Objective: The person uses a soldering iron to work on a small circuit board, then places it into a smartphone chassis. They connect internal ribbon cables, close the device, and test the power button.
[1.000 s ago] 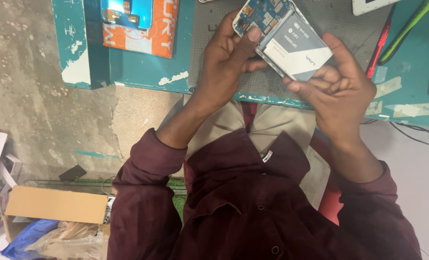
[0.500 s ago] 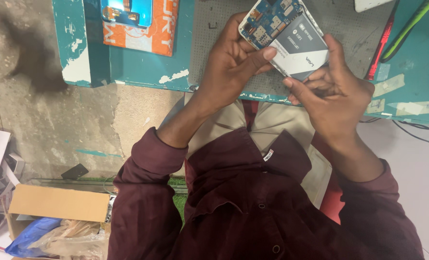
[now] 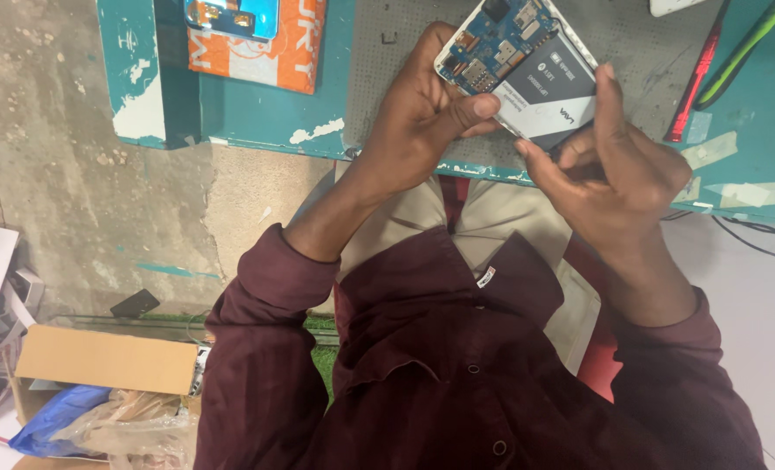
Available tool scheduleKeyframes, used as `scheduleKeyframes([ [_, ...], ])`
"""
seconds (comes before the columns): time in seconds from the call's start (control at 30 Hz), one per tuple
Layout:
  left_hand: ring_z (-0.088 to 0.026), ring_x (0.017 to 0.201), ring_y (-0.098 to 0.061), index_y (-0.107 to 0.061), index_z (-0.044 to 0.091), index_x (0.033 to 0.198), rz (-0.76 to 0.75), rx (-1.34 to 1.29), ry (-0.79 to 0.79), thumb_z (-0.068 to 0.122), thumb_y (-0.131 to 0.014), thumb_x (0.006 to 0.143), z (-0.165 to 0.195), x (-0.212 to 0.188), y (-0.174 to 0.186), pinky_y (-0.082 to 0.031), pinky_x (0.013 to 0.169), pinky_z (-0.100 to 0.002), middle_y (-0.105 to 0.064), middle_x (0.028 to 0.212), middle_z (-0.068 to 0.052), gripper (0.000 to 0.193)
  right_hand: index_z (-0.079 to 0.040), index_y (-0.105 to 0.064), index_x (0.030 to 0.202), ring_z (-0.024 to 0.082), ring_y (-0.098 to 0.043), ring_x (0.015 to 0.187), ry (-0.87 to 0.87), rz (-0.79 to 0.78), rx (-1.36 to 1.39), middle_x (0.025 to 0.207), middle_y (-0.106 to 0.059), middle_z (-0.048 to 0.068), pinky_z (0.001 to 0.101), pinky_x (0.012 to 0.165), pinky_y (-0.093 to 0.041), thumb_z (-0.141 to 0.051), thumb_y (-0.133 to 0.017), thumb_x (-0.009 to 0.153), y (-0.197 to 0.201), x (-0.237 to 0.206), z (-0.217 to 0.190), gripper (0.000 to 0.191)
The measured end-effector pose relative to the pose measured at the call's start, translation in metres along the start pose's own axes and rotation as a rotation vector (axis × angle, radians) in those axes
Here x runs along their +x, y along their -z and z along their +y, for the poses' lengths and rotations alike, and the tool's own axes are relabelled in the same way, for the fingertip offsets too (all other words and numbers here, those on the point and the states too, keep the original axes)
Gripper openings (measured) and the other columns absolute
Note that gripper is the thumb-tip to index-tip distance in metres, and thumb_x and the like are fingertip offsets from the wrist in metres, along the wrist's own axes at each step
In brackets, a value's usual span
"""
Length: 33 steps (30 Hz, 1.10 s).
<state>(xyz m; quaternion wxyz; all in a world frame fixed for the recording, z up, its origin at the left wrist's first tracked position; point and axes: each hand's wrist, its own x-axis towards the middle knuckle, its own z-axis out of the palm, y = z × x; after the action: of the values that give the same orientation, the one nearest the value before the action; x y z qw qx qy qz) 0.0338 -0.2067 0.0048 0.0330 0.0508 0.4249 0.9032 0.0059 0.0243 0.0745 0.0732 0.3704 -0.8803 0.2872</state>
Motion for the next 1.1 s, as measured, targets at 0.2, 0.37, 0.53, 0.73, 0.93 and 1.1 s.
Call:
scheduleKeyframes([
  [0.2,-0.012,0.103,-0.071,-0.042,0.003,0.134,-0.015,-0.025,-0.010,0.005,-0.066,0.111,0.002,0.001,0.003,-0.063,0.086,-0.027,-0.069,0.116,-0.010,0.033,0.006,-0.052,0.157,0.012,-0.063,0.060,0.074,-0.035,-0.049,0.072,-0.065,0.005,0.0240,0.053,-0.042,-0.016,-0.097,0.093,0.007,0.009,-0.001,0.081],
  [0.37,-0.016,0.108,-0.073,-0.041,0.003,0.135,-0.003,-0.010,0.016,0.005,-0.065,0.110,0.002,0.000,0.003,-0.066,0.090,-0.030,-0.070,0.124,-0.012,0.035,0.006,-0.058,0.145,0.013,-0.050,0.053,0.105,-0.015,-0.174,0.064,-0.057,0.003,0.0304,0.050,-0.033,-0.028,-0.094,0.087,0.008,0.019,-0.009,0.077],
  [0.53,-0.018,0.117,-0.072,-0.040,0.003,0.139,-0.021,-0.026,0.004,0.002,-0.064,0.111,0.003,0.001,0.002,-0.066,0.100,-0.035,-0.068,0.126,-0.012,0.036,0.000,-0.070,0.134,0.019,-0.048,0.062,0.060,-0.018,-0.379,0.077,-0.054,0.007,0.0356,0.055,-0.036,-0.039,-0.099,0.078,0.007,0.027,-0.020,0.075],
  [0.73,-0.018,0.116,-0.072,-0.039,0.002,0.138,0.028,0.014,-0.059,0.000,-0.063,0.111,0.000,0.004,-0.004,-0.063,0.096,-0.036,-0.069,0.124,-0.013,0.036,-0.005,-0.064,0.140,0.032,-0.058,0.120,0.175,-0.024,-0.472,0.139,-0.056,0.014,0.0424,0.094,-0.049,-0.042,-0.094,0.087,0.012,0.028,-0.029,0.070],
  [0.93,-0.020,0.112,-0.073,-0.039,0.001,0.136,0.058,-0.042,-0.004,0.000,-0.066,0.107,0.004,0.005,-0.005,-0.068,0.093,-0.039,-0.070,0.123,-0.015,0.040,-0.004,-0.055,0.147,0.040,-0.059,0.130,0.222,-0.038,-0.379,0.148,-0.050,0.026,0.0482,0.101,-0.054,-0.028,-0.090,0.093,-0.003,0.019,-0.021,0.069],
  [1.1,-0.019,0.115,-0.073,-0.040,0.002,0.131,-0.012,-0.031,0.014,-0.002,-0.069,0.106,0.006,0.003,-0.006,-0.065,0.096,-0.037,-0.071,0.126,-0.015,0.039,0.007,-0.052,0.147,0.047,-0.062,0.138,0.257,-0.021,-0.360,0.155,-0.050,0.033,0.0528,0.113,-0.059,0.002,-0.070,0.096,-0.016,0.012,-0.006,0.054],
])
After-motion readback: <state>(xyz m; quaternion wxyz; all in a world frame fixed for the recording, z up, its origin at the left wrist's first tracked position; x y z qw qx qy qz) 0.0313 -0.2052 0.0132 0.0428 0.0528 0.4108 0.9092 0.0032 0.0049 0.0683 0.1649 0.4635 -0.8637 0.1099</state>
